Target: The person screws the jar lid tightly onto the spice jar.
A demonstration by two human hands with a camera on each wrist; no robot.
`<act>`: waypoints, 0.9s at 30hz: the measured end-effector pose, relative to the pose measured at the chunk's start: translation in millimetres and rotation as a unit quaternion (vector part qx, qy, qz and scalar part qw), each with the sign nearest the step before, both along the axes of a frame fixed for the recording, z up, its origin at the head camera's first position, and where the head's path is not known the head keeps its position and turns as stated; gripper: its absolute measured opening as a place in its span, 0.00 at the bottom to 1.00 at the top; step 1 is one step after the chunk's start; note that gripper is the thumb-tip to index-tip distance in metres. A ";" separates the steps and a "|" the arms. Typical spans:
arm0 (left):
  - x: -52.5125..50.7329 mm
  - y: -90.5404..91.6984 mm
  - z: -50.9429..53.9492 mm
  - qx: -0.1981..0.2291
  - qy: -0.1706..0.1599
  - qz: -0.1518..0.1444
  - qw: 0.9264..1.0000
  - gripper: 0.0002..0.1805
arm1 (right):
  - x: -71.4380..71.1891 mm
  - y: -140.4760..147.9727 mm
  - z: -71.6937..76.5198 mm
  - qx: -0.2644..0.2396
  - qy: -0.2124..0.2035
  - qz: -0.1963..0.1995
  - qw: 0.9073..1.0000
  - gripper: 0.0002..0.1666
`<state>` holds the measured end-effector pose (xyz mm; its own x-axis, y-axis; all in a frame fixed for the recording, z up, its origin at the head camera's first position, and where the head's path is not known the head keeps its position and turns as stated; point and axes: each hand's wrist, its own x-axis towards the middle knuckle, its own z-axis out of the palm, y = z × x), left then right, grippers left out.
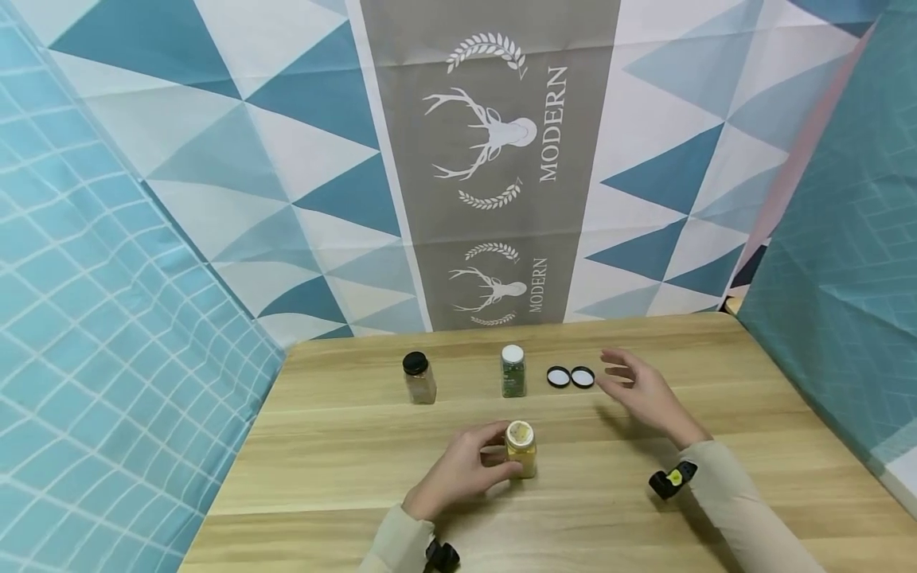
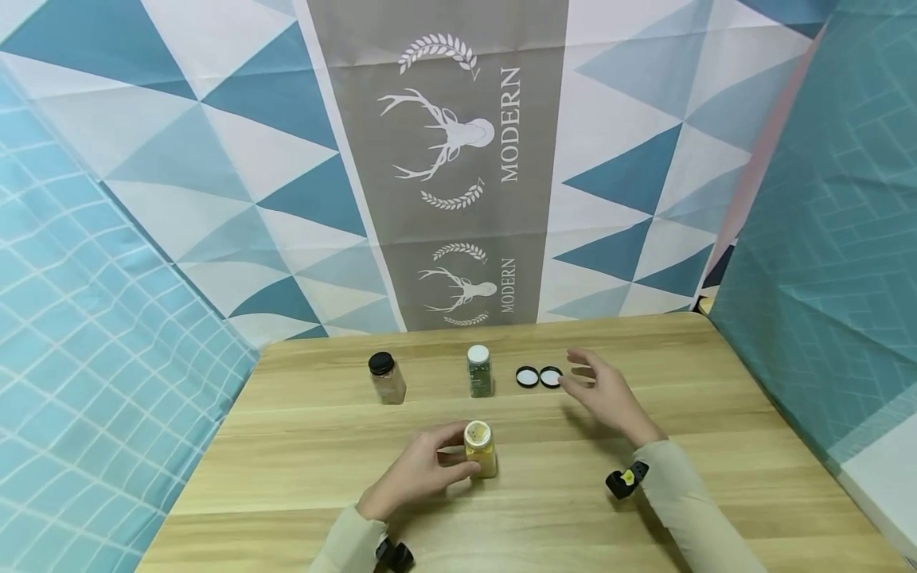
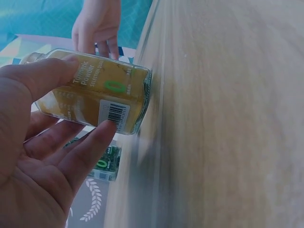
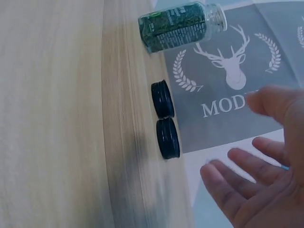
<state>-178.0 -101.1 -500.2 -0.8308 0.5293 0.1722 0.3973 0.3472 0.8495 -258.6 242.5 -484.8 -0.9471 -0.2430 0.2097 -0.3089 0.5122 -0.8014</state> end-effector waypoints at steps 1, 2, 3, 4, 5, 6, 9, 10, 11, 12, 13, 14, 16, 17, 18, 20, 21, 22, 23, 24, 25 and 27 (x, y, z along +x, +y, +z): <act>-0.1 0.9 -0.1 0.001 -0.001 -0.001 1.000 0.31 | -0.8 1.5 -0.5 0.006 -0.001 -0.004 1.000 0.36; 0.0 1.5 0.0 0.002 -0.001 -0.002 1.000 0.32 | -1.9 2.7 -0.8 0.012 -0.002 -0.006 1.000 0.36; 0.0 2.3 0.2 0.002 -0.004 -0.002 1.000 0.32 | -2.8 3.6 -0.7 0.018 -0.004 -0.008 1.000 0.37; 0.0 2.6 0.5 0.001 -0.004 -0.001 1.000 0.32 | -4.1 4.7 -1.0 0.024 -0.009 -0.009 1.000 0.38; -0.1 2.7 0.9 0.000 -0.004 -0.001 1.000 0.32 | -5.6 5.8 -1.2 0.032 -0.011 -0.009 0.999 0.38; 0.0 2.8 1.4 -0.002 -0.003 0.000 1.000 0.32 | -7.3 6.8 -1.5 0.040 -0.015 -0.009 0.999 0.39; -0.3 3.2 2.8 -0.008 -0.001 -0.001 1.000 0.32 | -12.2 9.9 -2.7 0.068 -0.019 -0.011 0.997 0.40; -0.5 3.1 3.2 -0.010 -0.001 -0.002 1.000 0.32 | -13.8 11.1 -3.4 0.078 -0.019 -0.012 0.997 0.40; -0.7 3.1 3.6 -0.011 0.000 -0.003 1.000 0.31 | -15.3 12.1 -3.8 0.085 -0.019 -0.012 0.996 0.40; -0.8 3.1 3.8 -0.012 0.000 -0.005 1.000 0.31 | -16.7 12.8 -4.1 0.092 -0.020 -0.012 0.995 0.40; -0.9 3.0 3.9 -0.013 0.000 -0.007 1.000 0.31 | -18.1 13.4 -4.4 0.099 -0.020 -0.012 0.995 0.40; -0.9 2.7 4.0 -0.013 0.000 -0.007 1.000 0.31 | -19.4 13.9 -4.6 0.105 -0.021 -0.011 0.994 0.41; -0.6 2.1 3.9 -0.015 0.001 -0.009 1.000 0.32 | -21.7 14.0 -4.6 0.118 -0.019 -0.006 0.993 0.41; -0.3 1.8 3.7 -0.016 0.002 -0.010 1.000 0.32 | -22.7 13.8 -4.6 0.122 -0.018 -0.004 0.992 0.41; 0.0 1.5 3.6 -0.016 0.002 -0.010 1.000 0.32 | -23.6 13.5 -4.6 0.126 -0.018 -0.003 0.992 0.41; 0.5 1.1 3.4 -0.017 0.006 -0.008 1.000 0.33 | -25.4 12.8 -5.3 0.131 -0.015 -0.002 0.991 0.41; 0.7 1.1 3.4 -0.016 0.006 -0.008 1.000 0.34 | -25.9 12.4 -5.7 0.132 -0.016 -0.003 0.991 0.41; 0.8 1.1 3.3 -0.016 0.006 -0.007 1.000 0.34 | -26.5 12.0 -6.1 0.132 -0.018 -0.002 0.991 0.41; 0.8 1.1 3.2 -0.016 0.008 -0.007 1.000 0.35 | -26.8 11.6 -6.7 0.131 -0.021 -0.001 0.991 0.42; 0.9 1.1 3.0 -0.016 0.008 -0.007 1.000 0.35 | -27.2 11.0 -7.2 0.132 -0.023 0.000 0.991 0.42; 1.1 1.0 2.7 -0.016 0.010 -0.007 1.000 0.35 | -27.7 10.4 -7.9 0.132 -0.024 0.001 0.991 0.42; 1.3 0.9 2.1 -0.015 0.009 -0.007 1.000 0.34 | -28.2 8.8 -8.1 0.134 -0.025 0.005 0.991 0.42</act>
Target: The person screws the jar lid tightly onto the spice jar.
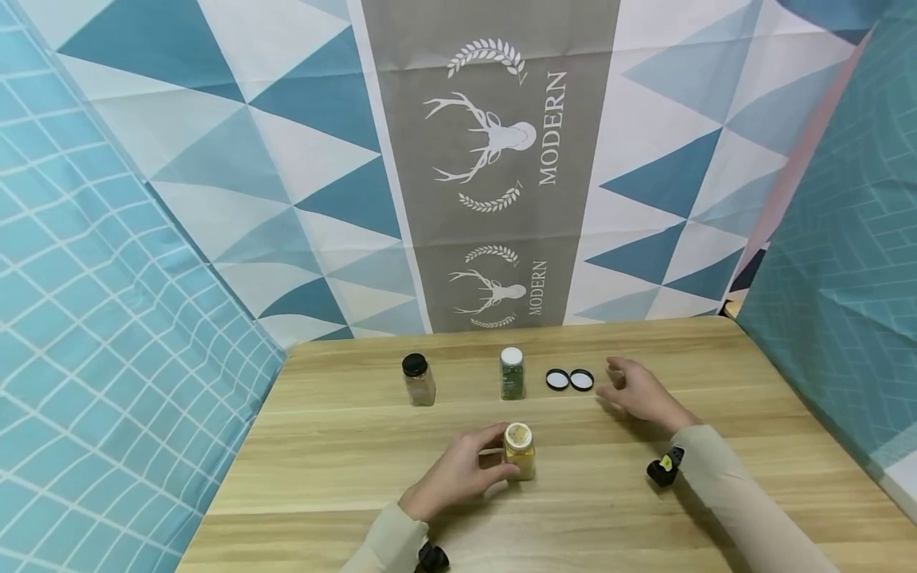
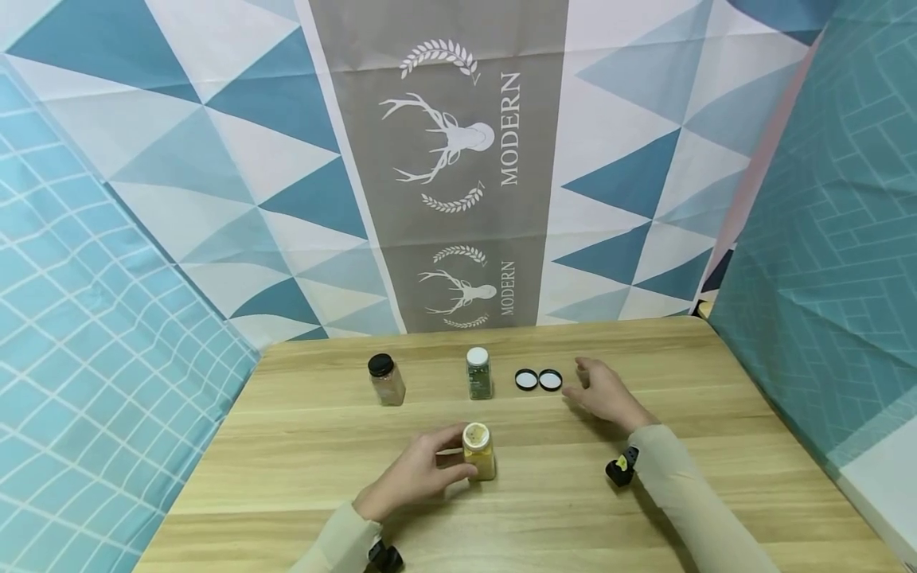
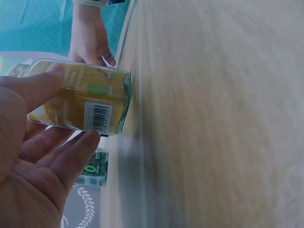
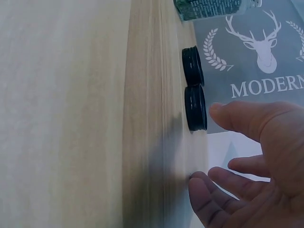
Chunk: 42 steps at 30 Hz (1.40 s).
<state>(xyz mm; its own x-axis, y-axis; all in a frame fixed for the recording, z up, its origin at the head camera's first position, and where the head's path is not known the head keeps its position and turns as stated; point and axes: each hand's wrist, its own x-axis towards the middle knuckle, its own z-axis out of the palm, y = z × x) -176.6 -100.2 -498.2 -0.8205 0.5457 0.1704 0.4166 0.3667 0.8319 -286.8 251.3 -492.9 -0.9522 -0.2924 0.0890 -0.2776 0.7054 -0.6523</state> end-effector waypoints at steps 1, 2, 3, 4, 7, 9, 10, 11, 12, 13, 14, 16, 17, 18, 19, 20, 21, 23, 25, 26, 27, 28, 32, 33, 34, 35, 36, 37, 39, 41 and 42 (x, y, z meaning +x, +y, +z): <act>0.2 -0.1 -0.1 -0.001 0.000 0.001 1.000 0.34 | -0.3 -0.8 0.0 0.001 -0.001 0.002 1.000 0.42; 0.2 -0.2 -0.1 0.000 -0.003 0.002 1.000 0.34 | -0.9 -1.2 -0.5 0.003 -0.001 0.002 1.000 0.41; 0.2 -0.3 -0.1 0.002 -0.006 0.003 1.000 0.34 | -1.7 -1.8 -0.8 0.005 0.000 0.001 1.000 0.41; 0.2 -0.3 0.1 0.004 -0.009 0.004 1.000 0.34 | -2.6 -2.4 -1.4 0.004 0.001 0.001 1.000 0.41; 0.0 -0.6 0.9 0.006 -0.017 0.005 1.000 0.33 | -4.9 -3.3 -2.9 0.004 -0.002 0.001 1.000 0.41; -0.2 -0.9 0.6 0.008 -0.019 0.004 1.000 0.33 | -5.7 -4.2 -3.8 0.004 -0.003 -0.001 1.000 0.41; -0.4 -1.2 0.3 0.007 -0.018 0.004 1.000 0.33 | -5.7 -4.6 -4.4 0.003 -0.004 -0.002 1.000 0.41; -0.6 -1.4 0.0 0.007 -0.017 0.004 1.000 0.32 | -5.8 -5.0 -5.0 0.003 -0.004 -0.003 1.000 0.41; -0.7 -1.5 -0.3 0.007 -0.017 0.004 1.000 0.32 | -5.6 -5.6 -5.4 0.002 -0.005 -0.005 1.000 0.41; -1.0 -1.4 -0.7 0.007 -0.017 0.003 1.000 0.32 | -5.5 -6.0 -6.4 0.002 -0.005 -0.006 1.000 0.41; -1.2 -1.3 -1.1 0.008 -0.017 0.002 1.000 0.32 | -5.7 -6.4 -7.6 0.000 -0.004 -0.007 1.000 0.41; -1.5 -1.1 -1.7 0.007 -0.018 0.001 1.000 0.32 | -6.2 -7.4 -10.3 -0.002 -0.003 -0.006 1.000 0.40; -1.3 -1.0 -1.8 0.007 -0.018 0.000 1.000 0.32 | -6.7 -7.9 -11.3 -0.003 -0.005 -0.006 1.000 0.40; -1.2 -0.9 -1.9 0.007 -0.019 0.000 1.000 0.32 | -7.1 -8.7 -12.0 -0.004 -0.008 -0.006 1.000 0.40; -1.2 -0.9 -1.8 0.007 -0.020 -0.001 1.000 0.33 | -7.9 -9.2 -12.7 -0.006 -0.011 -0.006 1.000 0.40; -1.1 -1.1 -1.7 0.005 -0.020 -0.001 1.000 0.33 | -8.5 -9.8 -13.0 -0.007 -0.014 -0.006 1.000 0.40; -1.1 -1.2 -1.5 0.003 -0.019 0.000 1.000 0.33 | -9.3 -10.3 -13.0 -0.008 -0.018 -0.005 1.000 0.41; -1.1 -1.3 -0.9 0.000 -0.018 0.002 1.000 0.34 | -10.9 -11.5 -12.8 -0.011 -0.026 -0.004 1.000 0.41; -1.1 -1.4 -0.1 -0.001 -0.017 0.003 1.000 0.34 | -12.1 -12.9 -12.2 -0.011 -0.029 0.002 1.000 0.41; -1.1 -1.4 0.2 -0.002 -0.016 0.003 1.000 0.34 | -12.6 -13.4 -12.0 -0.010 -0.028 0.006 1.000 0.41; -1.3 -1.3 0.5 -0.001 -0.017 0.002 1.000 0.34 | -13.0 -13.9 -11.9 -0.007 -0.026 0.010 1.000 0.40; -1.0 -0.9 0.6 0.000 -0.017 0.001 1.000 0.34 | -12.6 -14.3 -11.7 -0.005 -0.025 0.012 1.000 0.40; -0.3 0.5 0.9 0.000 -0.023 -0.004 1.000 0.35 | -11.5 -14.7 -11.0 0.007 -0.018 0.012 1.000 0.36; -0.3 0.7 1.0 0.001 -0.025 -0.004 1.000 0.36 | -11.7 -15.0 -10.9 0.008 -0.018 0.009 1.000 0.35; -0.7 0.6 0.9 0.001 -0.026 -0.004 1.000 0.36 | -12.1 -15.5 -10.6 0.007 -0.017 0.007 1.000 0.35; -1.0 0.5 1.0 0.002 -0.029 -0.004 1.000 0.37 | -12.8 -15.9 -10.7 0.007 -0.014 0.005 1.000 0.34; -1.3 0.2 0.9 0.003 -0.031 -0.004 1.000 0.37 | -13.7 -16.6 -10.9 0.007 -0.012 0.003 1.000 0.34; -1.6 -0.2 0.8 0.003 -0.032 -0.003 0.999 0.37 | -14.7 -17.3 -11.3 0.007 -0.009 0.003 1.000 0.34; -1.9 -0.9 0.5 0.001 -0.033 0.000 0.999 0.38 | -16.6 -18.3 -12.5 0.010 -0.002 0.004 1.000 0.32; -1.9 -1.3 0.4 0.002 -0.038 0.000 0.999 0.38 | -17.6 -18.7 -13.6 0.012 0.000 0.008 1.000 0.32; -1.9 -1.3 0.4 0.002 -0.039 0.000 0.999 0.38 | -18.0 -18.7 -14.0 0.011 0.002 0.009 1.000 0.32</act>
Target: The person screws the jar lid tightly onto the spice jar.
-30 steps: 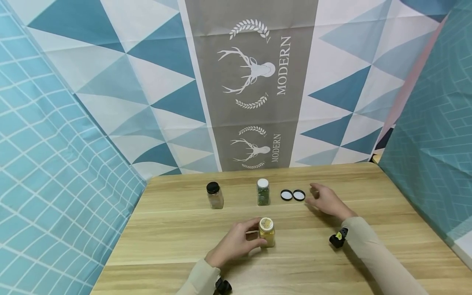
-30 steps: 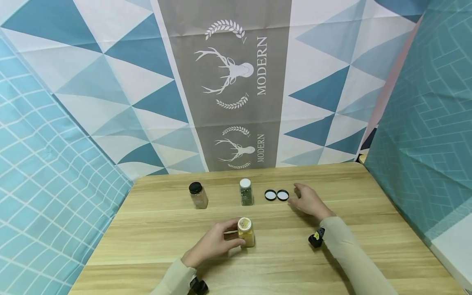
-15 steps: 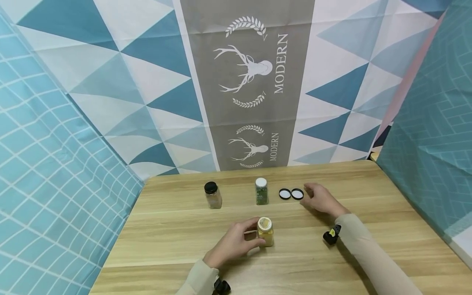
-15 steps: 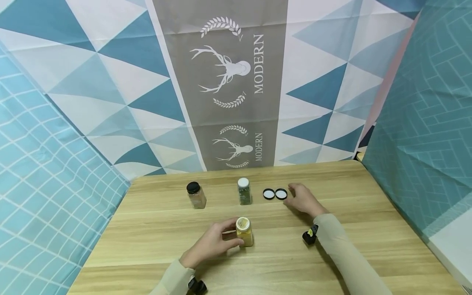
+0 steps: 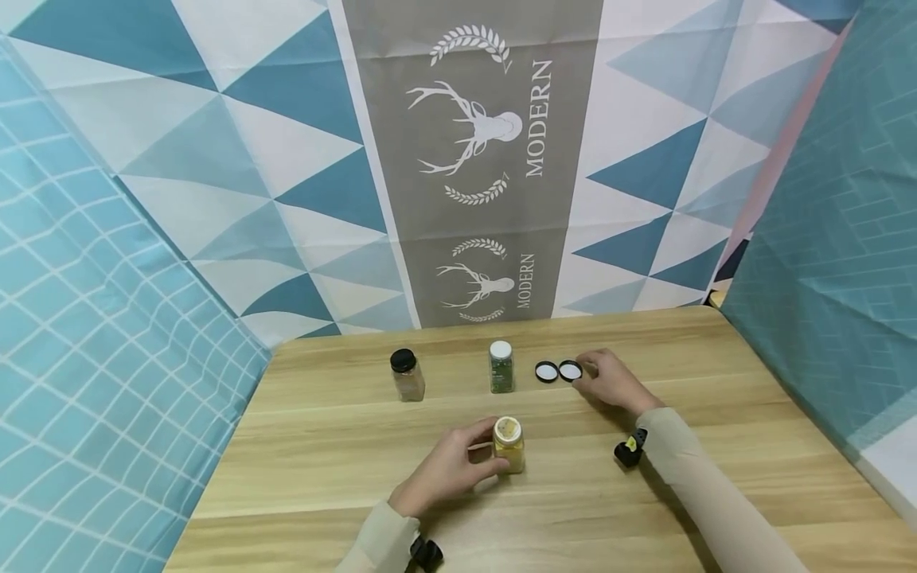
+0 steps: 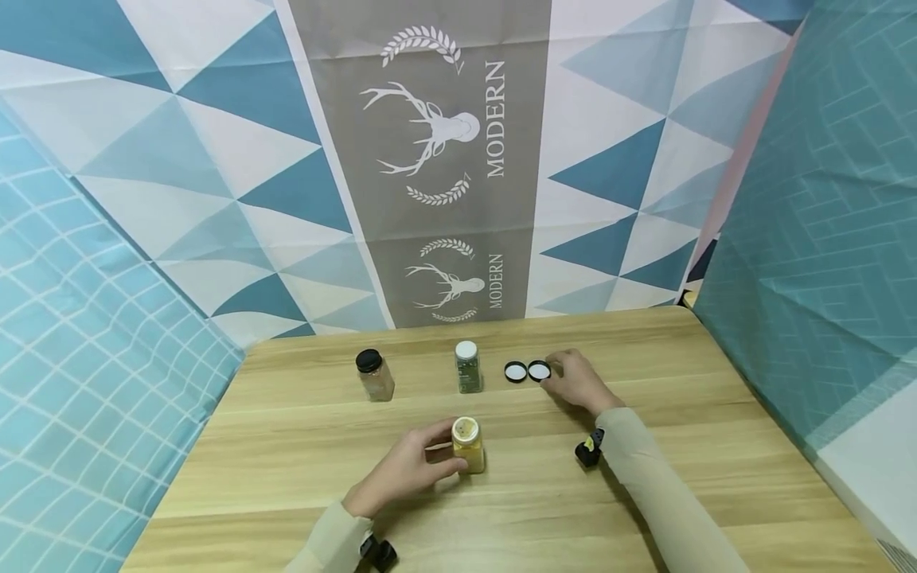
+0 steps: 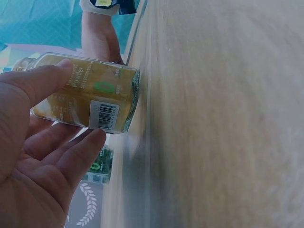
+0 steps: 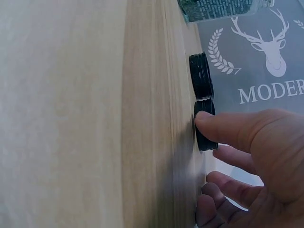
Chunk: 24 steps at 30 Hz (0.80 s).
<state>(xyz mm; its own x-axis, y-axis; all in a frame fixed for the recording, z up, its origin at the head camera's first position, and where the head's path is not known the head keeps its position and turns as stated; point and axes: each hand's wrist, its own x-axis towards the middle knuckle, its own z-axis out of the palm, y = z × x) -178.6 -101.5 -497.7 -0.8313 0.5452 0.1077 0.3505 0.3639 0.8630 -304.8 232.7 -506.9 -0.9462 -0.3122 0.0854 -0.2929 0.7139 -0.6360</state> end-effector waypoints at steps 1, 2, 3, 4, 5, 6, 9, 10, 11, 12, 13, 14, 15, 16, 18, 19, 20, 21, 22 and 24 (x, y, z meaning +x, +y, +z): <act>0.2 -0.3 0.4 0.000 -0.001 0.000 1.000 0.38 | -0.4 -0.2 -0.3 0.000 0.000 0.001 1.000 0.33; 0.2 -0.5 0.7 0.001 -0.001 0.000 1.000 0.38 | -0.8 -0.4 -0.5 -0.001 0.001 0.002 1.000 0.34; 0.0 -0.7 0.9 0.002 -0.001 -0.001 1.000 0.38 | -0.9 -0.4 -0.5 -0.002 0.001 0.003 1.000 0.35; -0.1 -0.8 1.2 0.004 0.001 -0.002 1.000 0.37 | -1.4 -0.7 -0.7 -0.002 0.003 0.002 1.000 0.35; -0.3 -0.9 1.4 0.003 0.005 -0.002 1.000 0.37 | -1.7 -0.9 -0.8 -0.001 0.006 0.002 1.000 0.36; -0.4 -1.1 1.3 0.002 0.008 -0.001 1.000 0.36 | -1.9 -1.2 -0.9 0.000 0.008 0.003 1.000 0.35; -0.4 -1.3 0.8 -0.001 0.018 -0.001 1.000 0.35 | -1.1 -1.8 -1.4 0.007 0.014 0.005 1.000 0.32; -0.2 -1.3 0.6 -0.002 0.019 -0.001 1.000 0.35 | -0.7 -2.0 -1.7 0.007 0.015 0.006 1.000 0.31; 0.1 -1.4 0.4 -0.002 0.019 0.000 1.000 0.35 | -0.3 -2.0 -2.0 0.005 0.015 0.006 1.000 0.30; 0.4 -1.4 0.3 -0.002 0.018 0.000 1.000 0.35 | 0.3 -2.1 -2.1 0.003 0.013 0.004 1.000 0.30; 0.7 -1.4 0.2 -0.002 0.018 0.000 1.000 0.35 | 0.9 -2.1 -2.3 0.001 0.009 0.003 1.000 0.31; 1.1 -1.4 0.1 -0.002 0.016 0.001 1.000 0.35 | 1.2 -2.2 -2.4 -0.001 0.006 0.002 1.000 0.32; 1.5 -1.4 0.2 -0.004 0.016 0.001 1.000 0.35 | 1.3 -2.5 -2.5 -0.002 0.004 0.001 1.000 0.33; 1.5 -1.5 0.4 -0.004 0.015 0.002 1.000 0.35 | 0.9 -2.9 -2.4 -0.001 0.003 0.002 1.000 0.35; 1.7 -1.7 1.0 -0.007 0.015 0.003 1.000 0.36 | 0.3 -4.3 -1.6 0.005 0.001 0.001 1.000 0.37; 1.8 -1.7 1.2 -0.009 0.016 0.004 1.000 0.36 | -0.5 -5.1 -1.4 0.010 0.002 0.002 1.000 0.37; 1.9 -1.7 1.5 -0.009 0.015 0.004 1.000 0.36 | -1.1 -6.1 -1.0 0.016 0.004 0.002 1.000 0.37; 2.0 -1.7 1.8 -0.009 0.014 0.004 1.000 0.36 | -1.4 -7.1 -0.6 0.021 0.004 0.001 1.000 0.36; 2.2 -1.5 1.9 -0.008 0.013 0.003 1.000 0.36 | -1.5 -7.6 -0.3 0.026 0.004 0.001 1.000 0.34; 2.5 -0.9 1.7 -0.010 0.011 0.002 1.000 0.36 | -1.2 -7.9 -0.8 0.029 0.003 -0.001 1.000 0.32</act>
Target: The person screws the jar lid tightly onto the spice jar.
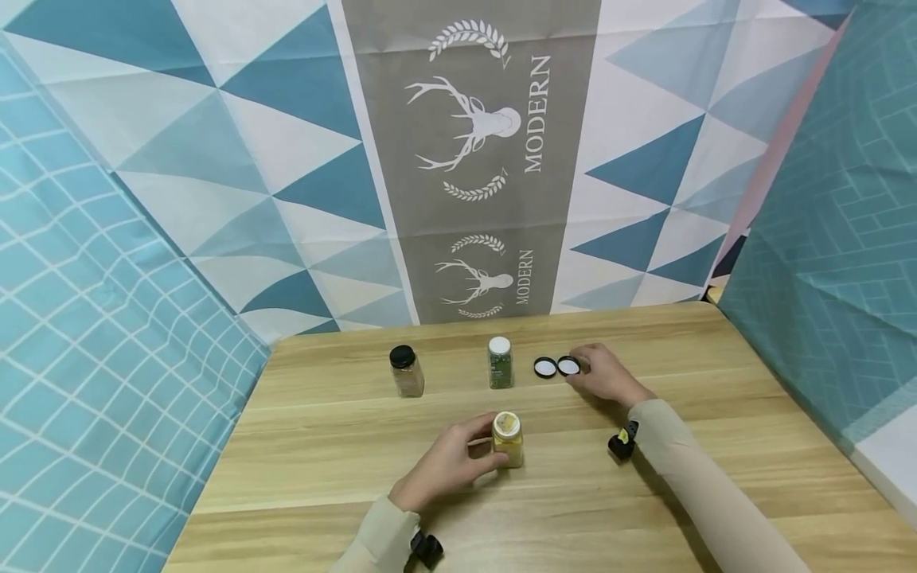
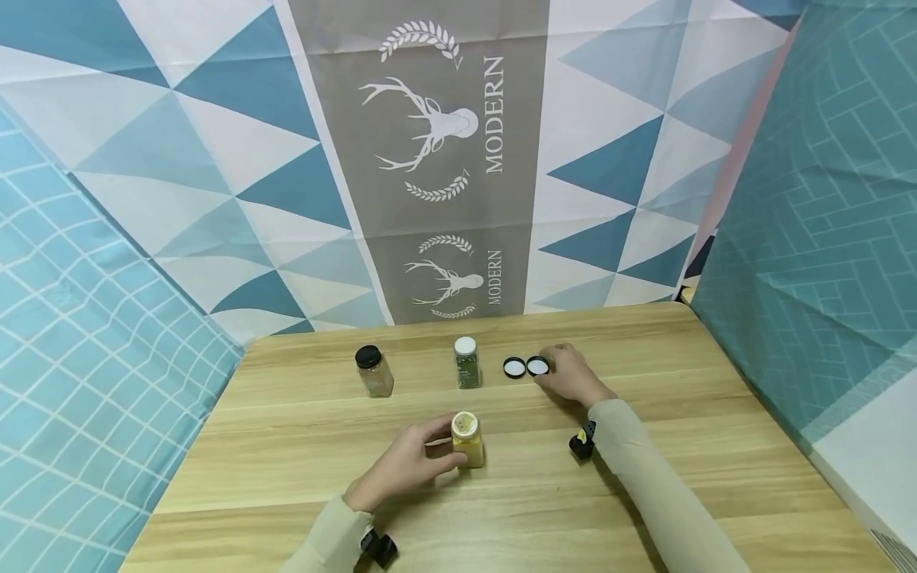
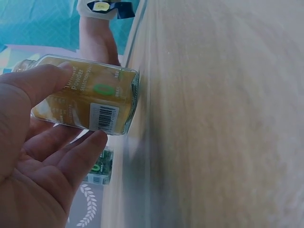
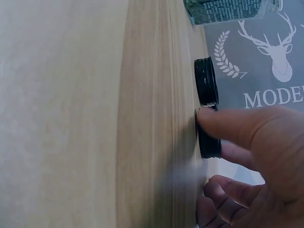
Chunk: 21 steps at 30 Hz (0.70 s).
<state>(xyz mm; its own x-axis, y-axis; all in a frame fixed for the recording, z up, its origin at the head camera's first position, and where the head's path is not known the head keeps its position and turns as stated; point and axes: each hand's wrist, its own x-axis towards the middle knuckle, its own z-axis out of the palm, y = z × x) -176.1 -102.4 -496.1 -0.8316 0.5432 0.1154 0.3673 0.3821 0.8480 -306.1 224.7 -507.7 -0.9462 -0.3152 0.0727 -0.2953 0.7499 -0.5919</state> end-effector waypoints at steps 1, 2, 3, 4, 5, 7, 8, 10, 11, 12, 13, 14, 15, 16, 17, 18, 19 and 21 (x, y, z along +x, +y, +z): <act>-0.4 0.7 0.0 0.001 -0.002 -0.001 1.000 0.36 | 0.2 0.7 0.2 -0.001 0.000 -0.003 1.000 0.31; -0.6 1.3 0.0 0.002 -0.005 -0.002 1.000 0.36 | 0.3 1.2 0.2 -0.004 -0.001 -0.004 1.000 0.31; -0.8 1.5 -0.4 0.002 -0.006 -0.002 1.000 0.36 | 0.3 1.6 0.0 -0.008 0.000 -0.006 1.000 0.30; -0.7 1.7 -0.5 0.002 -0.008 0.000 1.000 0.36 | 0.2 1.9 -0.2 -0.013 0.000 -0.007 1.000 0.30; -0.5 1.7 -0.7 0.002 -0.009 0.002 1.000 0.36 | 0.0 2.2 -0.7 -0.020 0.001 -0.010 1.000 0.29; 0.1 1.0 -1.3 0.004 -0.011 0.005 1.000 0.37 | -0.1 1.9 -1.2 -0.037 0.000 -0.017 0.999 0.28; 0.6 0.5 -1.5 0.004 -0.011 0.007 1.000 0.37 | -0.1 1.6 -1.7 -0.047 0.001 -0.022 0.999 0.27; 1.3 0.2 -1.8 0.004 -0.010 0.010 1.000 0.37 | 0.8 2.4 -1.7 -0.066 0.003 -0.029 0.997 0.26; 1.1 0.4 -2.0 0.004 -0.009 0.010 1.000 0.37 | 1.4 3.1 -1.6 -0.076 0.006 -0.034 0.997 0.26; 1.0 0.5 -2.2 0.004 -0.008 0.011 1.000 0.38 | 2.1 3.8 -1.3 -0.083 0.009 -0.039 0.996 0.26; 0.9 0.5 -2.2 0.004 -0.008 0.012 1.000 0.38 | 2.9 4.5 -0.9 -0.089 0.014 -0.041 0.995 0.27; 0.8 0.6 -2.2 0.004 -0.007 0.013 1.000 0.38 | 3.8 5.4 -0.5 -0.094 0.016 -0.042 0.994 0.27; 0.6 0.6 -2.2 0.004 -0.007 0.014 1.000 0.37 | 4.7 6.2 -0.1 -0.098 0.018 -0.043 0.994 0.27; 0.4 0.6 -2.2 0.004 -0.007 0.014 1.000 0.37 | 5.6 6.8 0.2 -0.101 0.017 -0.047 0.994 0.27; 0.5 0.4 -1.8 0.003 -0.008 0.014 1.000 0.37 | 6.4 7.5 0.2 -0.104 0.015 -0.050 0.993 0.27; 0.4 0.2 -1.7 0.003 -0.009 0.014 1.000 0.37 | 7.3 8.5 0.1 -0.105 0.014 -0.050 0.993 0.27; 0.3 0.1 -1.6 0.003 -0.010 0.013 1.000 0.37 | 8.2 9.3 0.1 -0.106 0.012 -0.051 0.993 0.27; -0.1 -0.2 -1.2 0.003 -0.013 0.012 1.000 0.38 | 9.4 10.7 -0.2 -0.108 0.011 -0.052 0.993 0.27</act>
